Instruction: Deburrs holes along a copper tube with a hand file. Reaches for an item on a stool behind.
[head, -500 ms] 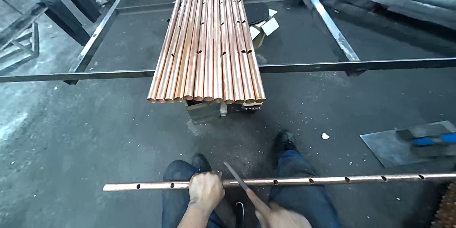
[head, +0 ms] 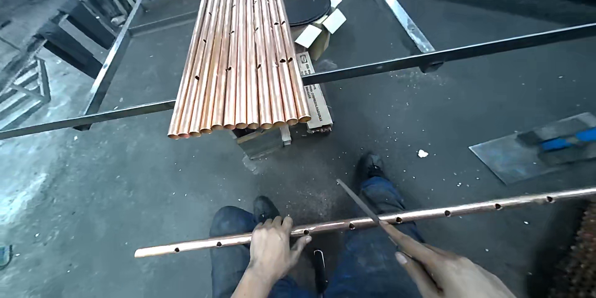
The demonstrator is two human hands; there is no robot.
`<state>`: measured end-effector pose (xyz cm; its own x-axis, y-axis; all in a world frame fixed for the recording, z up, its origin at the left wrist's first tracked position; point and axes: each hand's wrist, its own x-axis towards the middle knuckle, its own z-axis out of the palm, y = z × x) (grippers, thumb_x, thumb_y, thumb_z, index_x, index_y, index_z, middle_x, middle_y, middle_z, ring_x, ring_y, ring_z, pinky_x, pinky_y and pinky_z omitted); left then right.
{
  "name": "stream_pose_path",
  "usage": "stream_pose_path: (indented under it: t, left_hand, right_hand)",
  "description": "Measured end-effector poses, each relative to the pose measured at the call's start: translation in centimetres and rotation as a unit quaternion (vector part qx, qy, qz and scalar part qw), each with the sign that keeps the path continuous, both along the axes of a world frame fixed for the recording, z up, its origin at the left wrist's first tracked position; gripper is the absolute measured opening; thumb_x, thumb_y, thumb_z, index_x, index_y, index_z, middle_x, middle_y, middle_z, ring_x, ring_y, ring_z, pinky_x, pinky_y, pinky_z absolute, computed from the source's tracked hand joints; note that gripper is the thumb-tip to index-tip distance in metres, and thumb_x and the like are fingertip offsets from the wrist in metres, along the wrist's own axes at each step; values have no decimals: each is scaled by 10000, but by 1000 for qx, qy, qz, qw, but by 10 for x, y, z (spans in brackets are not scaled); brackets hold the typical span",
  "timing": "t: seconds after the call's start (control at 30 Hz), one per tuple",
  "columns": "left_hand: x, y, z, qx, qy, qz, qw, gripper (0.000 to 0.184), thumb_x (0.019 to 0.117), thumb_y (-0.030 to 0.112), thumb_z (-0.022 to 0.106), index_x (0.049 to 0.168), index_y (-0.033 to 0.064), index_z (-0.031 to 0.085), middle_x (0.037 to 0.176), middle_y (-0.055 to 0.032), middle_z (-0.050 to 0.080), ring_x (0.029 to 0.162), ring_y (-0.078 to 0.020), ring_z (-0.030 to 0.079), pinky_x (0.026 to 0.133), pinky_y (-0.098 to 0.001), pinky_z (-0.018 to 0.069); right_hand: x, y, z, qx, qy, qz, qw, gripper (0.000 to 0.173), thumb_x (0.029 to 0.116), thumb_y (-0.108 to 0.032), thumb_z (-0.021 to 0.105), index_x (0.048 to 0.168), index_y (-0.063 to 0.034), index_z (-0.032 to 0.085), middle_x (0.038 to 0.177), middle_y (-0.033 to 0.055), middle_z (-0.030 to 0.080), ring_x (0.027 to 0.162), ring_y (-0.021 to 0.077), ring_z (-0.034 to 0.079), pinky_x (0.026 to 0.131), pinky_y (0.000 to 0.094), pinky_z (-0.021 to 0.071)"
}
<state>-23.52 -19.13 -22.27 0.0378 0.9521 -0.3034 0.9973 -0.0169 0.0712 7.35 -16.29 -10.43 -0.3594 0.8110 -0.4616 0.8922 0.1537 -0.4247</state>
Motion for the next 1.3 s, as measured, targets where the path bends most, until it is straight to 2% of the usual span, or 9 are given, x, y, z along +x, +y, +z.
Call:
stream_pose_path:
  t: [0.17,0.33,0.53,0.63,0.77,1.0,1.13,1.27,1.3]
  left_hand:
    - [5,-1,-8,77,22,-19,997,728,929,820,397,951,169,722,855,-27,735,797,-213,738,687,-419,600]
    - [8,0,-10,96,23,-28,995,739,951,809,349,919,168,716,814,-32,723,764,-211,733,652,-410,595]
    - [6,13,4,-37,-1,-20,999,820,990,780,183,1032,148,704,914,-75,741,864,-273,747,720,-487,597]
    - [5,35,25,-193,-3,-9,981,867,885,905,310,1159,171,680,1024,-88,746,1002,-295,724,882,-546,566]
    - [10,60,29,-296,19,44,954,468,892,572,603,1042,145,724,1062,-118,744,1038,-337,718,852,-621,570]
    - [14,73,33,-330,14,80,940,370,839,448,635,966,108,707,1054,-137,737,1012,-352,718,790,-632,569]
    - [18,64,32,-287,30,80,954,390,872,448,626,1023,99,710,1091,-129,739,1050,-345,717,831,-603,580]
    - [11,48,29,-242,28,38,969,354,951,426,565,1069,128,716,1076,-121,750,1047,-339,720,867,-579,569]
    - [3,43,28,-230,24,23,973,346,961,415,555,1074,131,718,1074,-117,752,1052,-332,718,884,-569,563]
  right_hand:
    - [1,-1,-2,9,11,9,1000,505,1074,-396,458,1573,-315,459,1037,167,734,826,374,715,689,601,561]
    - [7,-2,-10,12,-5,21,1000,506,1068,-400,468,1567,-317,468,1047,157,735,825,372,720,684,587,566]
    - [4,-5,-14,8,-3,35,999,503,1064,-406,475,1559,-314,479,1038,158,733,834,365,721,686,582,567]
    - [-2,-8,-18,15,4,46,999,506,1061,-407,487,1557,-308,485,1039,156,732,827,360,722,678,570,573]
    - [-13,-20,-21,11,7,85,996,494,1069,-368,463,1560,-312,479,1035,181,721,802,378,716,656,574,570]
    - [-27,-46,-18,7,-13,147,989,488,1099,-321,361,1580,-305,439,1040,194,694,833,393,706,645,556,565]
    - [-64,-22,-32,-2,-37,137,990,511,1073,-303,414,1583,-284,439,1007,199,712,793,392,711,655,562,569]
    - [-123,42,-34,-76,-120,148,979,494,1070,-317,392,1563,-308,432,1082,161,729,1046,383,705,865,595,555]
    - [-120,42,-28,-62,-108,135,983,497,1075,-336,383,1571,-332,428,1092,151,731,1040,375,707,863,591,556]
